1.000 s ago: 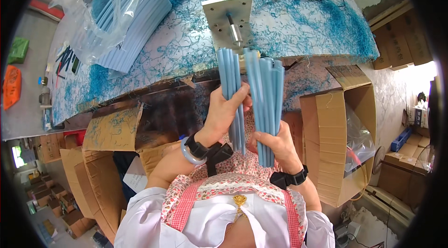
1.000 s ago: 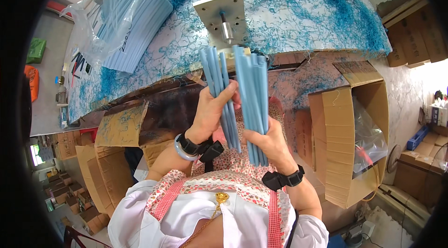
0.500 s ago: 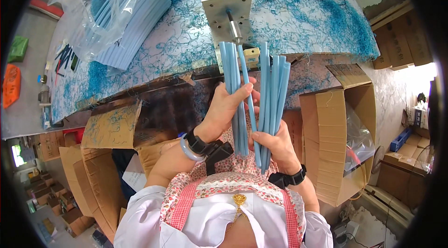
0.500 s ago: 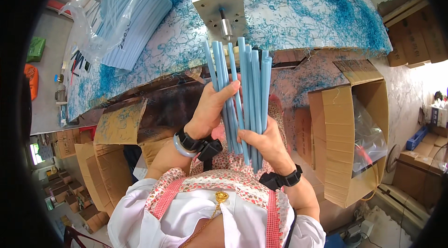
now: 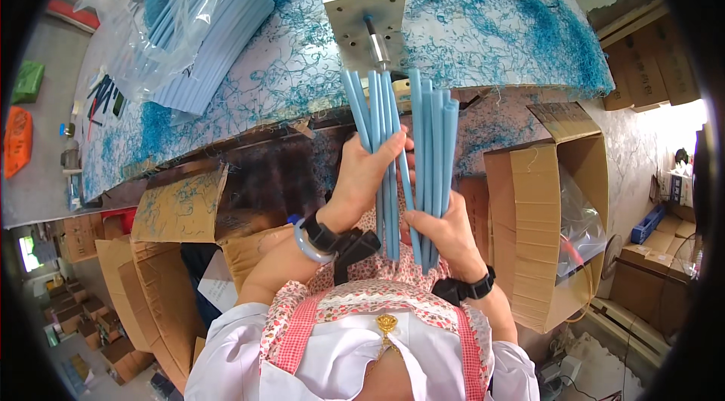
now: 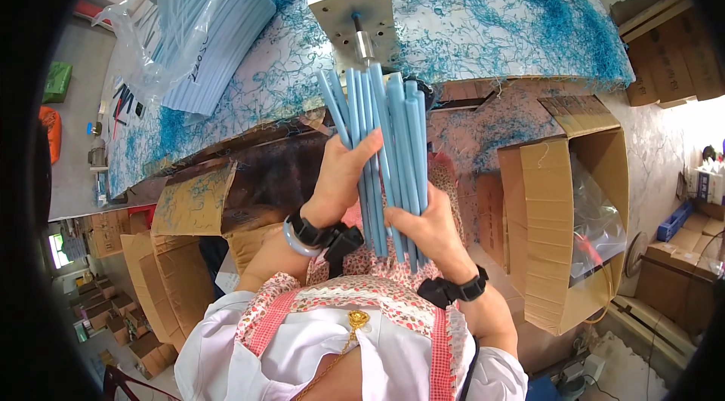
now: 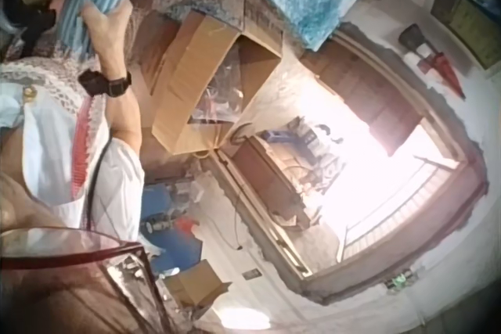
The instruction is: Bundling blue plastic tubes, sealing them in bags using a heat sealer, and placing them into cardboard boxes.
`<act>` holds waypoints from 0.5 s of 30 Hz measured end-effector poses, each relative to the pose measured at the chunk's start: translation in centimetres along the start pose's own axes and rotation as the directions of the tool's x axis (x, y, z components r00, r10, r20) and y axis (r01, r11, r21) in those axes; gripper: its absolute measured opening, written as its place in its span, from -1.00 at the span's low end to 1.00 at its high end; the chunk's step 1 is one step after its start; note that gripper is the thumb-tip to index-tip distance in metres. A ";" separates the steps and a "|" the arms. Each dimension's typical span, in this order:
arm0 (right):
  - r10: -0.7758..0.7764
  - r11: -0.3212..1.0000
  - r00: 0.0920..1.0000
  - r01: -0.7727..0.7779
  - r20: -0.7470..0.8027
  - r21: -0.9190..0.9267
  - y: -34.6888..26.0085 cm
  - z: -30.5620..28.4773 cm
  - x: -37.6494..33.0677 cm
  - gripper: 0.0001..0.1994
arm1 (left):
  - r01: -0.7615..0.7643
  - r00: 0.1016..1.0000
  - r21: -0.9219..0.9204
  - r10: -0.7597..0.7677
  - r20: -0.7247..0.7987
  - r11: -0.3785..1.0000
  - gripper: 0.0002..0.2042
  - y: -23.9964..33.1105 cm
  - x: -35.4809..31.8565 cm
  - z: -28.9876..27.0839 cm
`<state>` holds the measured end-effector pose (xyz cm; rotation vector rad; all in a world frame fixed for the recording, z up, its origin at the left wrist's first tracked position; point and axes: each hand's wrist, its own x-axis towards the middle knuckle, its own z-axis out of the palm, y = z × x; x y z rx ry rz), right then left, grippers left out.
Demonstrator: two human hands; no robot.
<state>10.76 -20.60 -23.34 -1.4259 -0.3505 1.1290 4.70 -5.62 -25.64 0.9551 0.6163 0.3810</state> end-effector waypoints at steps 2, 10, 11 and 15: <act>0.004 1.000 1.000 -0.004 -0.006 0.012 -0.4 -0.1 0.9 -0.58 | 0.010 1.000 0.004 -0.010 0.024 1.000 -0.75 0.3 0.8 -0.2; 0.062 0.998 0.998 -0.062 0.019 0.005 -0.1 -0.4 -0.6 -0.66 | -0.010 0.998 0.080 0.005 0.066 0.997 -0.73 -0.2 -0.9 -0.5; 0.081 0.997 0.996 -0.081 0.031 -0.015 0.4 -0.4 -1.3 -0.59 | 0.016 0.998 0.060 -0.019 0.054 0.998 -0.72 -0.2 -1.4 -0.3; 0.084 0.996 0.996 -0.083 0.020 -0.012 0.2 -0.5 -0.9 -0.52 | 0.060 0.997 0.014 -0.061 0.038 0.998 -0.72 -0.2 -1.2 -0.1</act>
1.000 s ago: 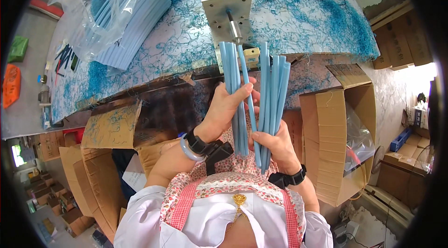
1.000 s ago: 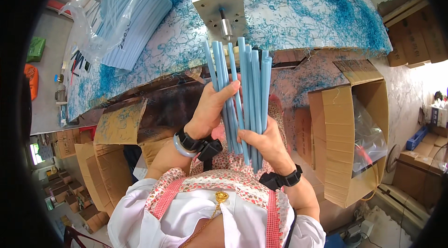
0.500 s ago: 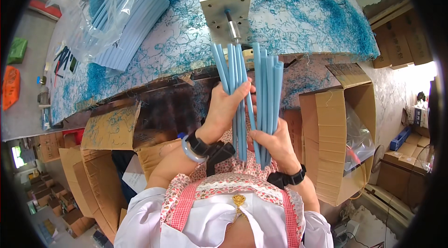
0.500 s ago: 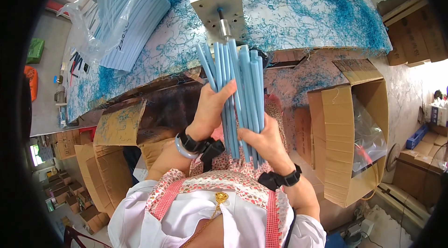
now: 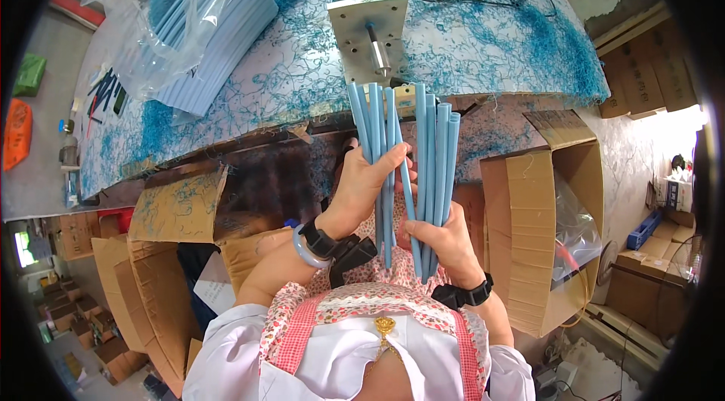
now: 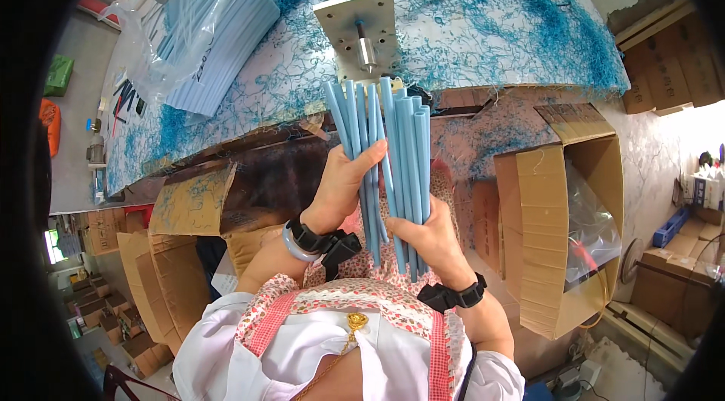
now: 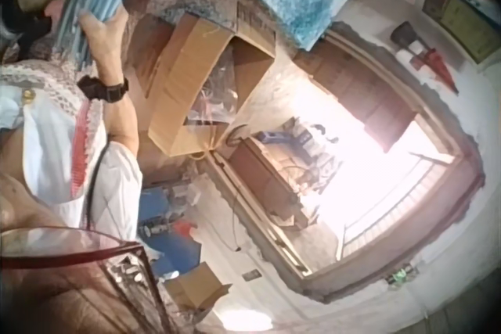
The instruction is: Bundling blue plastic tubes, sealing them in bags using a heat sealer, and placing them into cardboard boxes.
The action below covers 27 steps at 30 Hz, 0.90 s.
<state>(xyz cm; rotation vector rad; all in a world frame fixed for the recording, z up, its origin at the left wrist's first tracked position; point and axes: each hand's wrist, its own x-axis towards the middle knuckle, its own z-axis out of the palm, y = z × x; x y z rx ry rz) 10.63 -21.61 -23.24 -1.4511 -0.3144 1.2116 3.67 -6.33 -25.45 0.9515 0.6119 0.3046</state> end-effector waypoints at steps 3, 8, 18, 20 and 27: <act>-0.007 1.000 1.000 0.007 -0.005 0.004 -0.4 0.0 0.4 -0.53 | -0.019 1.000 -0.008 0.019 0.007 1.000 -0.71 0.1 0.7 0.0; 0.058 0.997 0.997 -0.061 0.051 0.056 -0.2 -0.6 0.4 -0.52 | -0.034 0.999 0.001 0.034 -0.019 0.999 -0.72 -0.3 0.7 -0.4; -0.122 0.992 0.992 0.122 0.025 -0.019 0.7 1.2 0.1 -0.49 | -0.037 0.999 0.035 0.037 -0.012 0.999 -0.68 -0.9 1.6 -0.6; -0.044 0.981 0.999 0.041 0.010 0.187 0.9 0.3 -0.4 -0.48 | 0.013 1.000 0.038 -0.014 0.017 0.999 -0.69 -0.5 1.2 -0.4; -0.001 0.976 0.998 -0.013 0.064 0.218 -0.7 0.2 1.7 -0.49 | 0.065 0.998 -0.028 -0.065 0.004 0.997 -0.68 1.2 2.9 -0.3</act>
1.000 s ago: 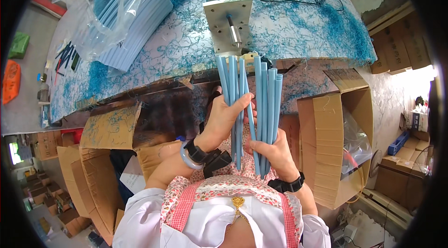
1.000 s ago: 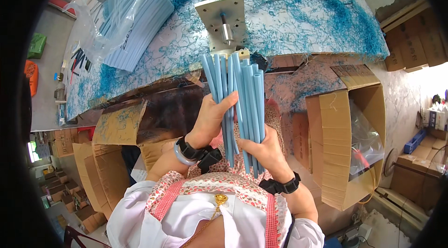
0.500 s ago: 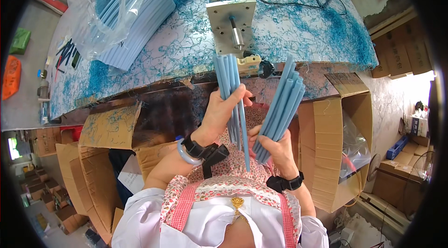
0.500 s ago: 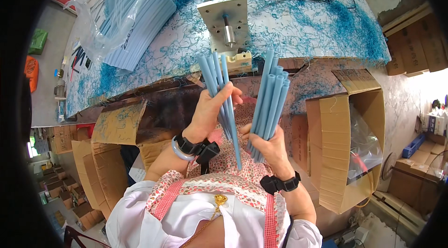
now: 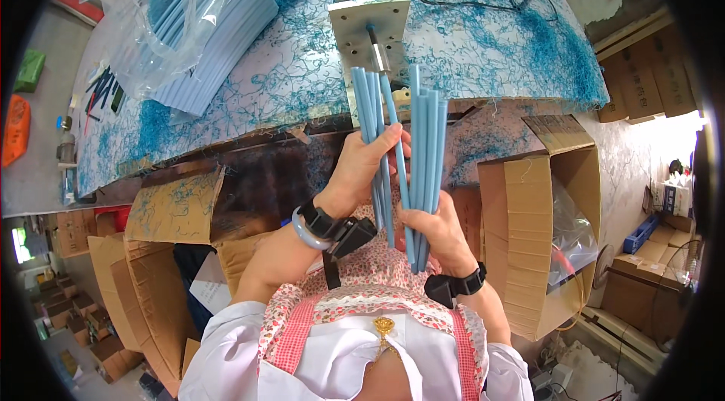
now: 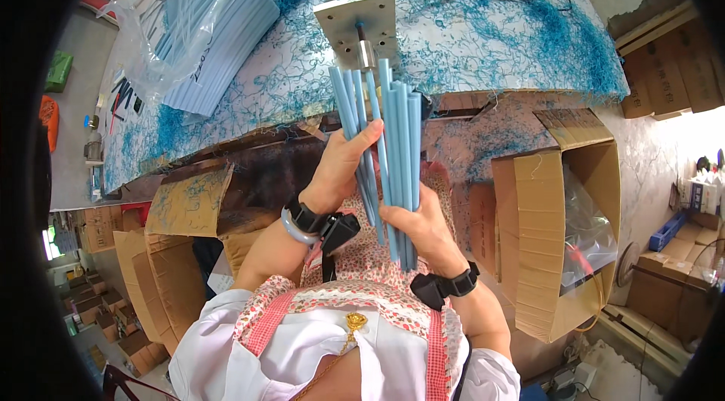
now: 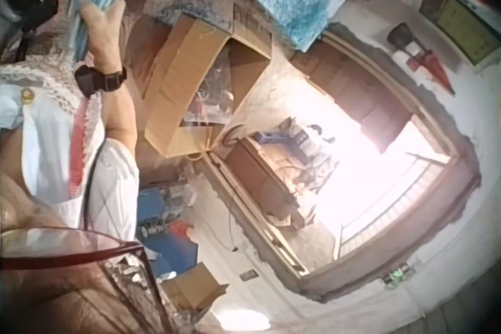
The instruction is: Bundling blue plastic tubes, sealing them in bags using a heat sealer, and placing them into cardboard boxes.
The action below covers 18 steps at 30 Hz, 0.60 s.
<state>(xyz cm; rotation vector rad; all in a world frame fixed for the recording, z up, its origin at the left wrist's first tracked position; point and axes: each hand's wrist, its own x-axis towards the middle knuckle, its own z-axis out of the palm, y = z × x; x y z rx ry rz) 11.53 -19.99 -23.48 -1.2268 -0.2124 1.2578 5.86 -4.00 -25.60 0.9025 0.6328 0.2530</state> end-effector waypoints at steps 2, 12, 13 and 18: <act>0.043 0.998 0.999 -0.042 0.028 -0.037 0.2 -0.2 0.2 -0.51 | -0.011 1.000 0.038 0.011 0.001 0.999 -0.68 0.0 0.0 -0.3; -0.095 0.969 0.995 0.085 -0.032 -0.233 1.4 0.1 -1.9 -0.55 | 0.115 0.991 0.046 -0.118 0.065 0.992 -0.72 -1.4 -0.8 -0.7; -0.054 0.988 0.998 0.047 -0.042 -0.148 1.0 -0.1 -2.3 -0.54 | 0.113 0.991 0.027 -0.115 0.071 0.993 -0.72 -1.1 -1.0 -0.5; 0.048 0.989 0.998 -0.054 -0.045 -0.137 0.4 -0.1 -0.6 -0.49 | 0.084 0.995 -0.028 -0.082 0.059 0.996 -0.72 -0.7 -0.2 -0.3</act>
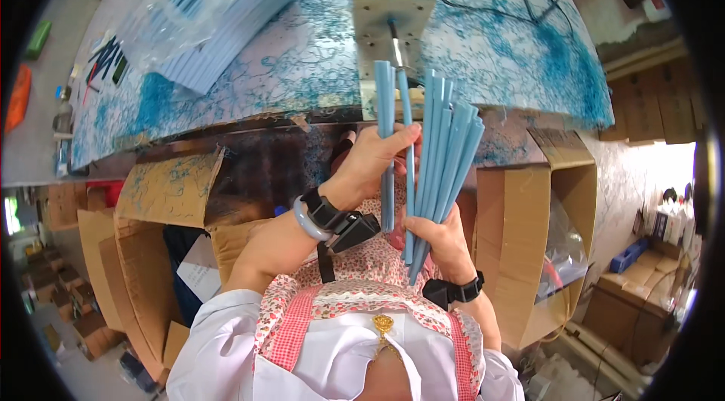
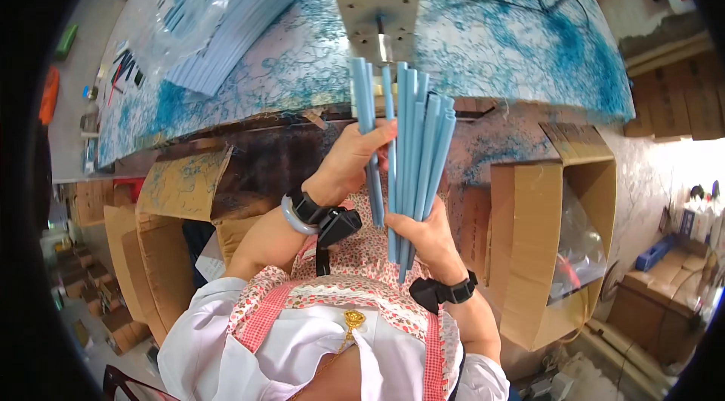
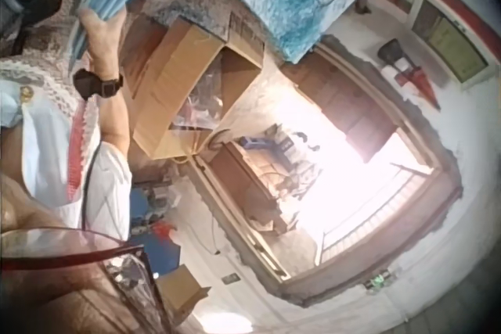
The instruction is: Bundling blue plastic tubes, sealing them in bags using a heat sealer, and placing them into cardboard boxes.
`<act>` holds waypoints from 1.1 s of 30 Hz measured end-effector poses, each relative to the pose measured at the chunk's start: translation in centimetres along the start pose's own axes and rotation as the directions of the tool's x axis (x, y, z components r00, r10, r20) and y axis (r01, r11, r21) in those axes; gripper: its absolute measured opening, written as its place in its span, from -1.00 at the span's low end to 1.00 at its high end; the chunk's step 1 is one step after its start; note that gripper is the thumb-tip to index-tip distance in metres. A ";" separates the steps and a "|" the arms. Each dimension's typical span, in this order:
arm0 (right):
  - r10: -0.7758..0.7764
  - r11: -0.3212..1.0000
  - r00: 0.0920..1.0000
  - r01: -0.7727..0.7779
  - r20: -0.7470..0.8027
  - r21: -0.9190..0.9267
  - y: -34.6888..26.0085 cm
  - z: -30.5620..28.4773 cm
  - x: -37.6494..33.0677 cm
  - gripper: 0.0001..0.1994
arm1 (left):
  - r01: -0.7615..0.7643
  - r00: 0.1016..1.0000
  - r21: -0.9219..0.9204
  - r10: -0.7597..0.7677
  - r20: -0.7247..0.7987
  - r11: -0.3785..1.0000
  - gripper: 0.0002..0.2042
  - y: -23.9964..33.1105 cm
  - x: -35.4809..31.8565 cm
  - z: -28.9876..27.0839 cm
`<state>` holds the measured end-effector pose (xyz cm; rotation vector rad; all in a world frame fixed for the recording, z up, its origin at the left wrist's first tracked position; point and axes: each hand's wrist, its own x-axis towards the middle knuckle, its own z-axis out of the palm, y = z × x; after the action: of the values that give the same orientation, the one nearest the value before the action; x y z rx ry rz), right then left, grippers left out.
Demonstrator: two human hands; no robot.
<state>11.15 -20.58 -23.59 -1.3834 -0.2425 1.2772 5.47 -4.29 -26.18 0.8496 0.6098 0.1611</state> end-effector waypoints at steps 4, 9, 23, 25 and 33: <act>0.006 0.986 0.999 0.003 -0.052 0.165 0.1 0.0 -0.6 -0.47 | 0.063 0.998 -0.050 -0.063 -0.009 0.997 -0.72 0.4 -0.1 -0.5; -0.383 0.919 0.915 0.363 -0.126 -0.157 4.7 0.2 0.3 -0.51 | 0.075 0.986 -0.247 -0.035 0.161 0.966 -0.68 -1.2 -0.3 0.9; -0.119 0.992 0.990 0.123 -0.081 0.040 1.7 -0.6 -1.8 -0.58 | 0.068 0.995 -0.040 -0.065 0.071 0.997 -0.76 -1.0 -0.4 0.0; -0.113 0.988 0.988 0.123 -0.101 0.094 1.4 -0.5 -1.7 -0.60 | 0.037 0.997 -0.130 -0.027 0.079 0.991 -0.74 -1.0 -0.5 0.2; -0.118 0.980 0.993 0.114 0.012 0.162 1.5 -0.5 0.7 -0.59 | 0.045 0.999 -0.086 -0.043 0.032 0.995 -0.69 0.4 0.6 -0.1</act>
<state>11.05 -20.77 -25.31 -1.2010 -0.2266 1.1893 5.94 -3.80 -26.17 0.7525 0.5892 0.1339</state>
